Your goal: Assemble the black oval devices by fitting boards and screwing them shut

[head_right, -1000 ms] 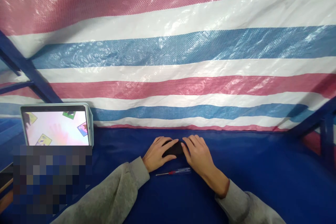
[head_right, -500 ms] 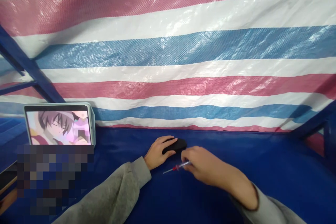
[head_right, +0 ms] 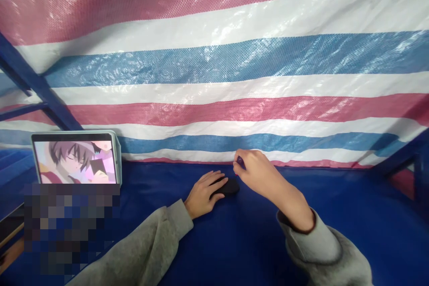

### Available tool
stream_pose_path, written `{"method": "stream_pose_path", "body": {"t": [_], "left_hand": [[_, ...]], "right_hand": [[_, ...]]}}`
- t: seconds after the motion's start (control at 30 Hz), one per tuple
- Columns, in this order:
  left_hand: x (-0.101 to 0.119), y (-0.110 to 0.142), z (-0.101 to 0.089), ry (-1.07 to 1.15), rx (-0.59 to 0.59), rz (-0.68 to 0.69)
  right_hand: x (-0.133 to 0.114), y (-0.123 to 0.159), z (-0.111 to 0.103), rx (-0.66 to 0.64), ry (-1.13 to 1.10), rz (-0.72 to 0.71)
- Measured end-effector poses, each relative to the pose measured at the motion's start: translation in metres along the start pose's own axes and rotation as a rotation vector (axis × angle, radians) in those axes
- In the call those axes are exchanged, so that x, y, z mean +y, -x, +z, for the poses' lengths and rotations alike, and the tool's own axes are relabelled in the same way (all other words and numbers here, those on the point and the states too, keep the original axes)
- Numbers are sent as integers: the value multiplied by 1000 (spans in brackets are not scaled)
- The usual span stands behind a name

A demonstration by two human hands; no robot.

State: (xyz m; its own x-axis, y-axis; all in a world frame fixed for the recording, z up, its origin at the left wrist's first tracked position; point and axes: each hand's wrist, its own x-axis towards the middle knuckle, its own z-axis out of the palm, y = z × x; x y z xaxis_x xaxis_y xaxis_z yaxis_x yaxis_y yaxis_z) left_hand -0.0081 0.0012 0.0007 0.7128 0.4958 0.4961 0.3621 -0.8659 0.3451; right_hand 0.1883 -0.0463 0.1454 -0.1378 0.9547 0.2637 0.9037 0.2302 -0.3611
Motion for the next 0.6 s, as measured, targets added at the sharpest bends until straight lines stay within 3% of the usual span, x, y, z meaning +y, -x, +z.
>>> {"method": "stream_pose_path", "body": {"t": [0.23,0.6], "left_hand": [[0,1,0,-7,-2,17],[1,1,-1,-24,-9,17]], "right_hand": [[4,0,11,-38,12,-4],[6,0,11,-43,32,14]]}}
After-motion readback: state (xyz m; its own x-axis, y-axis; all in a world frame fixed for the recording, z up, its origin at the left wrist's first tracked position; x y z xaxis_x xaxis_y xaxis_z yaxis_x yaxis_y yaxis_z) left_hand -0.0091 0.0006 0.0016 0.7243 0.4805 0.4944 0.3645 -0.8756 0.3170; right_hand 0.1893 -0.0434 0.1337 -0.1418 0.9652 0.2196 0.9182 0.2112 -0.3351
